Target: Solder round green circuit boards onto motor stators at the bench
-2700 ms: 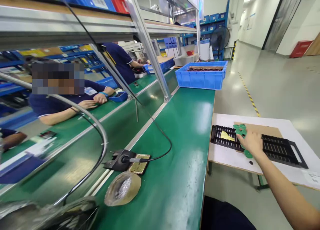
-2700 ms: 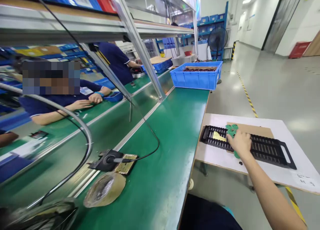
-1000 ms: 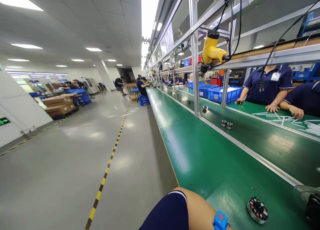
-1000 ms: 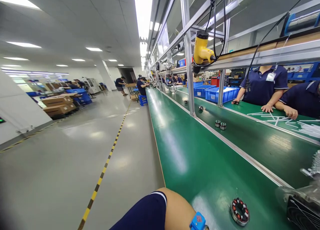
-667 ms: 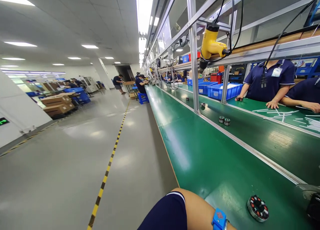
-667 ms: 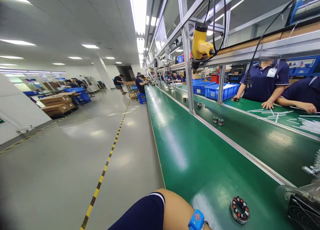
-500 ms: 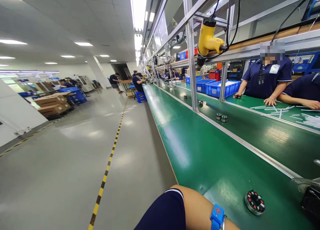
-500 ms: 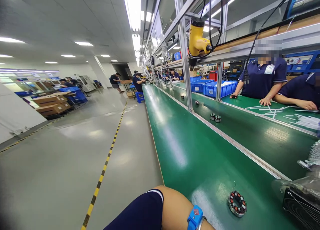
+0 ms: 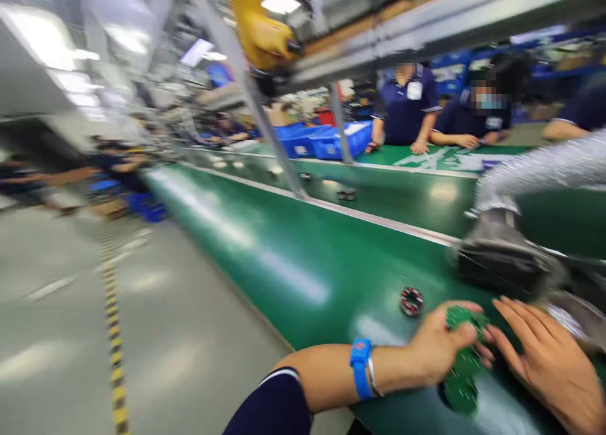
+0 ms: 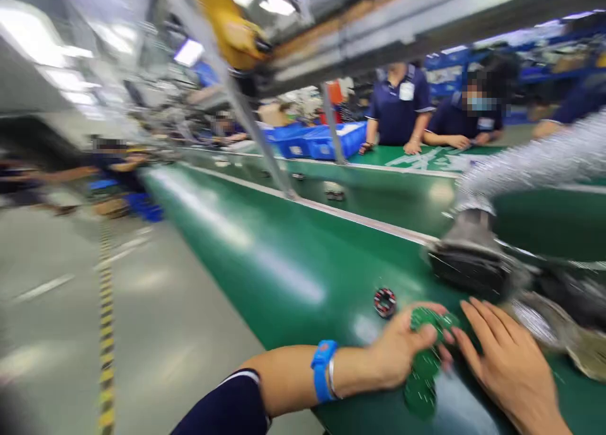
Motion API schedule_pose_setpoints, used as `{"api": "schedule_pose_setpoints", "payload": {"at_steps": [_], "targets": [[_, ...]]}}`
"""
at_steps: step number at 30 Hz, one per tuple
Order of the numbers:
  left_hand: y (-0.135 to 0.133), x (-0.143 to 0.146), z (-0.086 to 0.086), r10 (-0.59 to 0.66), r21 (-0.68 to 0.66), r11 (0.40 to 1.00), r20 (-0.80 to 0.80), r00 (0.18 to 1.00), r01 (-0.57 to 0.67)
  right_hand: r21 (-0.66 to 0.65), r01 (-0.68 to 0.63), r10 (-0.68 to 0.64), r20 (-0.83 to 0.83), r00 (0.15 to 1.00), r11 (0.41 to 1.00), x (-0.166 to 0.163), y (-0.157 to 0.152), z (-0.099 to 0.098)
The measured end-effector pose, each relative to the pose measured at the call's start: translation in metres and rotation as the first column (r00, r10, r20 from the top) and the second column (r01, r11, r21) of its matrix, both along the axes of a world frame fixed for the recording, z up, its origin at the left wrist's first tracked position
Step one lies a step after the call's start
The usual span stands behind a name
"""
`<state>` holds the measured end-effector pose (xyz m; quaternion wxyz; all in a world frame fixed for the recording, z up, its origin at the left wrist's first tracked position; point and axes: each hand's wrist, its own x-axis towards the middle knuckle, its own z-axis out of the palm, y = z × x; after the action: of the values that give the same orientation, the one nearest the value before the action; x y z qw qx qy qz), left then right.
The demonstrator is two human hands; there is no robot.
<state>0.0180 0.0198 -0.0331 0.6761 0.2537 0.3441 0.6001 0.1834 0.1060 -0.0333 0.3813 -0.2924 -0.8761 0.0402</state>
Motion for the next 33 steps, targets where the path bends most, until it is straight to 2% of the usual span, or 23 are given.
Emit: {"api": "schedule_pose_setpoints", "payload": {"at_steps": [2, 3, 4, 5, 6, 8, 9, 11, 13, 15, 17, 19, 20, 21, 23, 24, 26, 30, 33], "targets": [[-0.005, -0.001, 0.015, 0.11, -0.004, 0.994, 0.087, 0.99, -0.11, -0.238, 0.11, -0.127, -0.058, 0.99, 0.965, 0.002, -0.03, 0.008], [-0.006, -0.001, 0.021, 0.132, -0.001, 0.991, 0.096, 0.987, -0.132, -0.443, 0.043, -0.091, -0.089, 0.992, 0.896, -0.004, -0.044, 0.013], [-0.006, -0.002, 0.025, 0.149, 0.012, 0.989, 0.075, 0.986, -0.15, -0.672, -0.067, -0.022, -0.123, 0.992, 0.737, -0.012, -0.055, 0.017], [-0.007, -0.002, 0.027, 0.162, 0.042, 0.986, 0.023, 0.987, -0.163, -0.827, -0.171, 0.022, -0.188, 0.982, 0.536, -0.02, -0.065, 0.021], [-0.008, -0.002, 0.026, 0.178, 0.096, 0.98, -0.058, 0.982, -0.172, -0.905, -0.227, 0.007, -0.241, 0.971, 0.359, -0.029, -0.073, 0.023], [-0.01, -0.001, 0.023, 0.259, 0.291, 0.94, -0.261, 0.93, -0.18, -0.936, -0.235, -0.01, -0.246, 0.969, 0.262, -0.039, -0.085, 0.025], [-0.011, 0.0, 0.02, 0.314, 0.387, 0.907, -0.352, 0.882, -0.168, -0.943, -0.221, -0.019, -0.233, 0.972, 0.25, -0.04, -0.088, 0.026], [-0.01, 0.001, 0.017, 0.392, 0.492, 0.861, -0.479, 0.785, -0.13, -0.948, -0.187, -0.021, -0.199, 0.98, 0.256, -0.036, -0.088, 0.027], [-0.006, 0.004, 0.015, 0.41, 0.487, 0.866, -0.566, 0.716, -0.111, -0.946, -0.148, -0.024, -0.162, 0.986, 0.288, -0.03, -0.083, 0.027], [-0.004, 0.009, 0.012, 0.445, 0.496, 0.861, -0.624, 0.643, -0.114, -0.935, -0.102, -0.038, -0.122, 0.992, 0.34, -0.026, -0.077, 0.026], [-0.003, 0.014, 0.009, 0.513, 0.577, 0.812, -0.637, 0.575, -0.086, -0.916, -0.052, -0.065, -0.085, 0.994, 0.398, -0.025, -0.073, 0.024], [-0.002, 0.016, 0.006, 0.566, 0.659, 0.752, -0.625, 0.538, -0.025, -0.889, -0.003, -0.098, -0.054, 0.994, 0.458, -0.026, -0.07, 0.023], [0.0, 0.014, 0.005, 0.575, 0.671, 0.742, -0.628, 0.525, -0.01, -0.868, 0.024, -0.117, -0.04, 0.992, 0.495, -0.026, -0.069, 0.022], [0.005, 0.012, 0.005, 0.571, 0.655, 0.755, -0.638, 0.517, -0.025, -0.841, 0.053, -0.138, -0.025, 0.99, 0.538, -0.025, -0.067, 0.022], [0.019, 0.007, 0.005, 0.5, 0.528, 0.841, -0.68, 0.536, -0.115, -0.77, 0.117, -0.176, 0.006, 0.984, 0.627, -0.023, -0.062, 0.021], [0.028, 0.005, 0.005, 0.441, 0.438, 0.886, -0.697, 0.565, -0.152, -0.729, 0.148, -0.192, 0.023, 0.981, 0.668, -0.021, -0.059, 0.02], [0.046, 0.003, 0.003, 0.32, 0.302, 0.943, -0.711, 0.626, -0.14, -0.647, 0.195, -0.21, 0.054, 0.976, 0.737, -0.015, -0.052, 0.018], [0.063, 0.002, -0.011, 0.21, 0.215, 0.974, -0.752, 0.625, -0.069, -0.497, 0.238, -0.229, 0.081, 0.97, 0.834, 0.003, -0.039, 0.017], [0.056, -0.003, -0.016, 0.197, 0.188, 0.979, -0.784, 0.589, -0.077, -0.418, 0.326, -0.325, 0.076, 0.943, 0.848, 0.031, -0.038, 0.017]]}}
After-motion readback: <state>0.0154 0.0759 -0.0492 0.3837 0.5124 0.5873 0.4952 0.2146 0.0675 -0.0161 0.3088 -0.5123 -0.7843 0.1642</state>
